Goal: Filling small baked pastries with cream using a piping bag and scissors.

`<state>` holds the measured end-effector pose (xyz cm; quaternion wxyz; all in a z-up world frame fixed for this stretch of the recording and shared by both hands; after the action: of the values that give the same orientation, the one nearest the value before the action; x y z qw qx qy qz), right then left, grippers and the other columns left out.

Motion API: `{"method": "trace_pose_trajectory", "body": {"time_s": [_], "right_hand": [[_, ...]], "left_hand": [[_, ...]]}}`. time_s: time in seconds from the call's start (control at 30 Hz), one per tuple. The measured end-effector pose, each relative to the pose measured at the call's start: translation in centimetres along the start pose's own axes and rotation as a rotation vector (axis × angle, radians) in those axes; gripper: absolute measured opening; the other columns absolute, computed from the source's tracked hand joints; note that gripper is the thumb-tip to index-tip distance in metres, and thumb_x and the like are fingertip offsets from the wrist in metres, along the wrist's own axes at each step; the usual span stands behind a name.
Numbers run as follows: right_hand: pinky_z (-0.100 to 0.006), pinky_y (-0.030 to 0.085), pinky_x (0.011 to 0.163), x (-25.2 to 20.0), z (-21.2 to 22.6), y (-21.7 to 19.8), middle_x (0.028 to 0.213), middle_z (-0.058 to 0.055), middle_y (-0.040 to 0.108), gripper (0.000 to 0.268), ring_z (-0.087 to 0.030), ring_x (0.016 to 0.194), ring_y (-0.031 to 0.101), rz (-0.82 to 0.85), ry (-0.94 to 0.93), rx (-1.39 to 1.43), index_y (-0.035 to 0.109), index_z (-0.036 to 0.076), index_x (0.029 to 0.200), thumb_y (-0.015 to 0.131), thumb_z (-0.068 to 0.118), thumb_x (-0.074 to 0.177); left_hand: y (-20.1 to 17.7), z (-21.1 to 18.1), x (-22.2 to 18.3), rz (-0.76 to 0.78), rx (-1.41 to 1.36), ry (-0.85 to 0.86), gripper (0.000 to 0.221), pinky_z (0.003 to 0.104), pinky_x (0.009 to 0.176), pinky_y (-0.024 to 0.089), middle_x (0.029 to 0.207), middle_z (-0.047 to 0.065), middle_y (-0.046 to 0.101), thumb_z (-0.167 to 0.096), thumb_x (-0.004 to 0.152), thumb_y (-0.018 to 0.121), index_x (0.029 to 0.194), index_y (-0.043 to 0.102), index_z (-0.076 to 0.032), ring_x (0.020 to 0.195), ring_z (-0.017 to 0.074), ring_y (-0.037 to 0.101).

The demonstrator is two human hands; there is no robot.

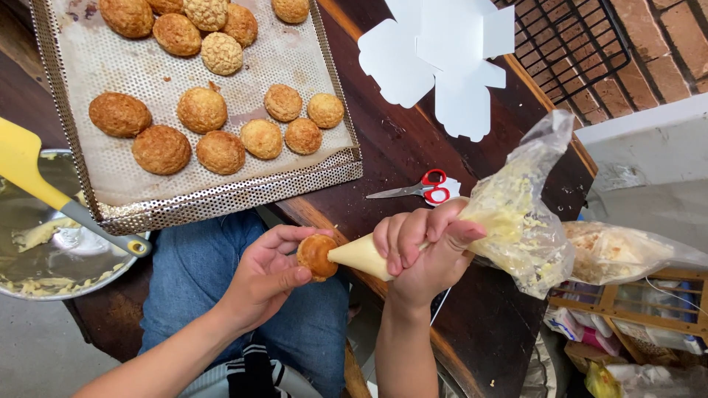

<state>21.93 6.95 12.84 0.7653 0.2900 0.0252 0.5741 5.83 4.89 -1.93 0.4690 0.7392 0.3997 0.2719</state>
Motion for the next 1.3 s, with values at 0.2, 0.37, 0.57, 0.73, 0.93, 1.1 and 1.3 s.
{"method": "trace_pose_trajectory", "body": {"time_s": [0.2, 0.37, 0.57, 0.73, 0.93, 1.1, 1.3], "right_hand": [[-0.028, 0.030, 0.041, -0.1, -0.1, 0.1, 0.051, 0.001, 0.031, 0.050, -0.012, 0.036, 0.030, 0.011, -0.003, -0.028, 0.038, 0.014, 0.091, 0.043, 0.060, 0.107], [-0.028, 0.035, 0.047, 0.1, 1.1, -0.1, 0.054, 0.004, 0.035, 0.044, -0.010, 0.041, 0.035, -0.103, -0.011, 0.106, 0.049, 0.016, 0.098, 0.039, 0.058, 0.106], [-0.022, 0.037, 0.051, -0.1, 3.0, -6.4, 0.056, 0.005, 0.036, 0.056, -0.005, 0.045, 0.034, -0.236, -0.068, 0.375, 0.057, 0.014, 0.098, 0.033, 0.062, 0.116], [-0.022, 0.038, 0.051, -1.8, 4.9, -8.4, 0.053, 0.005, 0.037, 0.056, -0.005, 0.043, 0.034, -0.150, -0.067, 0.412, 0.057, 0.014, 0.097, 0.035, 0.061, 0.117], [-0.025, 0.035, 0.052, -5.0, 5.4, -10.9, 0.053, 0.004, 0.037, 0.052, -0.008, 0.043, 0.032, -0.124, -0.138, 0.131, 0.056, 0.017, 0.099, 0.036, 0.061, 0.119], [-0.028, 0.035, 0.046, -7.2, 2.0, -9.1, 0.053, 0.002, 0.040, 0.041, -0.010, 0.042, 0.036, -0.070, -0.118, 0.007, 0.058, 0.017, 0.112, 0.045, 0.056, 0.116], [-0.033, 0.051, 0.062, -10.6, -9.2, -8.0, 0.080, -0.004, 0.059, 0.045, -0.016, 0.068, 0.058, -0.049, 0.237, -0.301, 0.051, 0.006, 0.143, 0.058, 0.026, 0.103]], "left_hand": [[-0.1, 0.1, 0.0, 0.000, 0.005, 0.001, 0.049, 0.045, 0.113, 0.048, 0.149, 0.022, 0.055, 0.001, 0.092, 0.074, 0.136, 0.054, 0.000, 0.135, 0.0291, 0.058], [0.4, 0.2, 0.5, 0.001, -0.115, -0.068, 0.050, 0.049, 0.108, 0.052, 0.147, 0.022, 0.055, -0.008, 0.094, 0.072, 0.138, 0.050, -0.003, 0.132, 0.0351, 0.058], [0.0, -0.6, 0.4, 0.017, -0.203, -0.080, 0.050, 0.049, 0.108, 0.052, 0.144, 0.023, 0.055, -0.014, 0.096, 0.070, 0.140, 0.048, -0.006, 0.131, 0.0425, 0.059], [-1.5, -8.2, -0.4, -0.077, 0.280, 0.085, 0.051, 0.047, 0.103, 0.056, 0.137, 0.023, 0.063, -0.009, 0.091, 0.074, 0.138, 0.056, -0.005, 0.122, 0.0376, 0.065], [-0.8, -20.7, -2.7, -0.544, 1.779, 0.377, 0.070, 0.040, 0.092, 0.057, 0.125, 0.014, 0.067, -0.015, 0.080, 0.083, 0.143, 0.054, -0.009, 0.108, 0.0299, 0.068], [-1.7, -21.3, -2.2, -0.641, 2.216, 0.237, 0.092, 0.048, 0.090, 0.052, 0.113, 0.016, 0.068, -0.019, 0.075, 0.086, 0.157, 0.043, -0.012, 0.104, 0.0372, 0.064], [2.1, -19.8, -2.9, -0.603, 2.320, 0.363, 0.087, 0.048, 0.091, 0.052, 0.117, 0.017, 0.067, -0.024, 0.071, 0.089, 0.149, 0.052, -0.008, 0.104, 0.0394, 0.063]]}}
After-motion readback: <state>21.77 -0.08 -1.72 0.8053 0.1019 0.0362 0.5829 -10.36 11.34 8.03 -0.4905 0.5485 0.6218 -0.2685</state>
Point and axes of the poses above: each hand's wrist, its own x-axis towards the middle knuckle, its own y-axis out of the palm, z = x × y, the point moved 9 cm from there along x, towards the middle knuckle
